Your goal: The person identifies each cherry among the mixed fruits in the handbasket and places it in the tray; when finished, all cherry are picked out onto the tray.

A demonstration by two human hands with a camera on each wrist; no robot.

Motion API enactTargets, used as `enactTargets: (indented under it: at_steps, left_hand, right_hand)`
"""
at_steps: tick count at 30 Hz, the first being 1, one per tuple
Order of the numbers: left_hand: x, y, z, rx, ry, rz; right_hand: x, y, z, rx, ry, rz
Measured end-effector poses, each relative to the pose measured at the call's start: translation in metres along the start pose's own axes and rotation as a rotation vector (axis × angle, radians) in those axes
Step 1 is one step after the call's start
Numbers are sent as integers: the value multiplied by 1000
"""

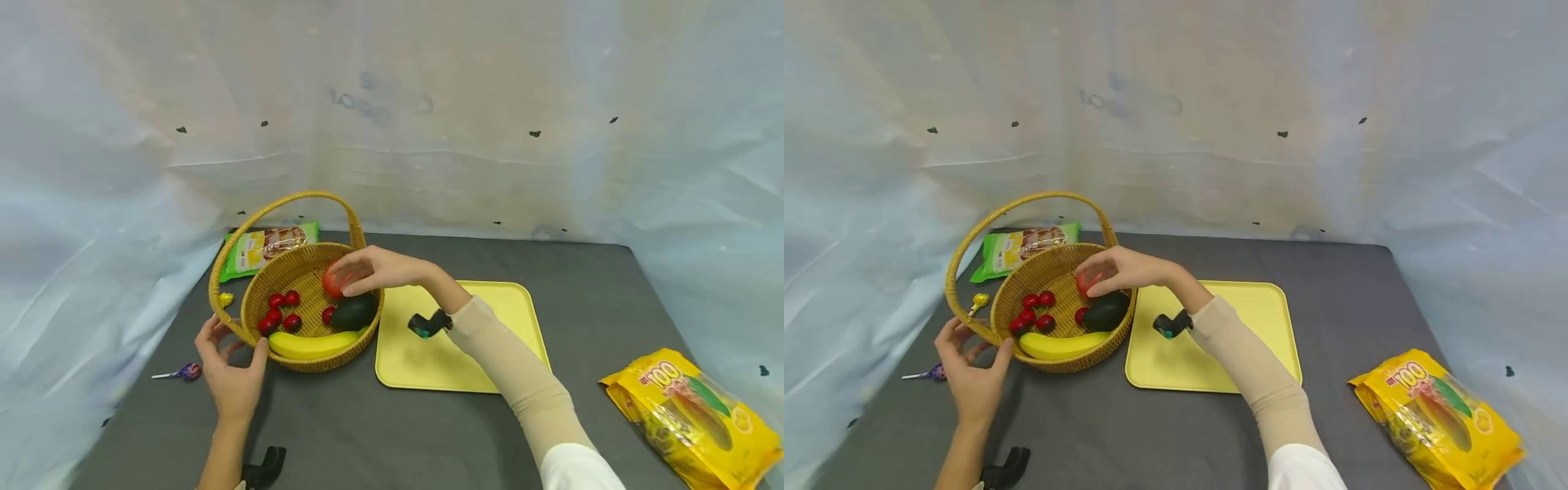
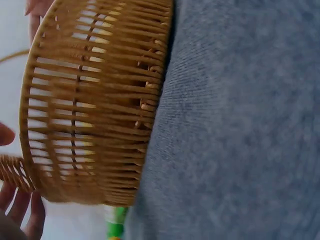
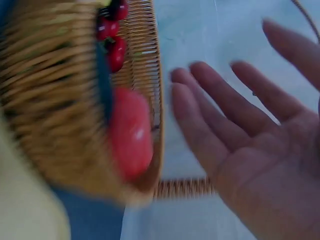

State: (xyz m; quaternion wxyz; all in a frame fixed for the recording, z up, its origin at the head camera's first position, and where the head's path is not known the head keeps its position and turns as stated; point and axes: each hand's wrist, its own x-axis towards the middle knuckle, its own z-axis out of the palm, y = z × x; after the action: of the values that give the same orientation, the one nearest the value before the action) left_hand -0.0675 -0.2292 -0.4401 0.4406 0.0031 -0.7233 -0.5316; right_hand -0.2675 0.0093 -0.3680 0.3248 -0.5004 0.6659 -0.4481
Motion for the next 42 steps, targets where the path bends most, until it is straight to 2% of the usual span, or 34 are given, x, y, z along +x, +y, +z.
enactTargets:
  at_steps: [3, 7, 10, 13, 18, 23, 24, 26, 30, 34, 42]
  left_hand:
    - [-2, -8, -6, -23, -48, -9]
    - [-3, -11, -11, 11, -112, -17]
    - [-3, -12, -12, 22, -148, -27]
    - [-4, -11, -12, 23, -162, -37]
    - [-5, -10, -9, 28, -167, -52]
    - [-6, -6, -5, 42, -178, -61]
    - [-6, -5, -5, 46, -183, -70]
    - [-8, -14, -6, 48, -187, -80]
    - [-9, -15, -7, 51, -196, -85]
    - [-8, -2, -7, 63, -200, -78]
    - [-8, 0, -10, 73, -197, -72]
  right_hand:
    - [34, -5, 1, -10, -126, 35]
    - [69, -5, 9, 41, -260, 73]
    - [85, -2, 14, 79, -325, 116]
    - [95, 1, 20, 71, -364, 176]
    - [99, 8, 26, 10, -394, 302]
    - [97, 12, 28, -77, -418, 376]
    - [97, 13, 28, -71, -421, 392]
    - [95, 16, 29, -32, -424, 428]
    - [93, 21, 33, 84, -428, 478]
    - [91, 24, 35, 151, -444, 474]
    - [92, 30, 36, 172, -442, 406]
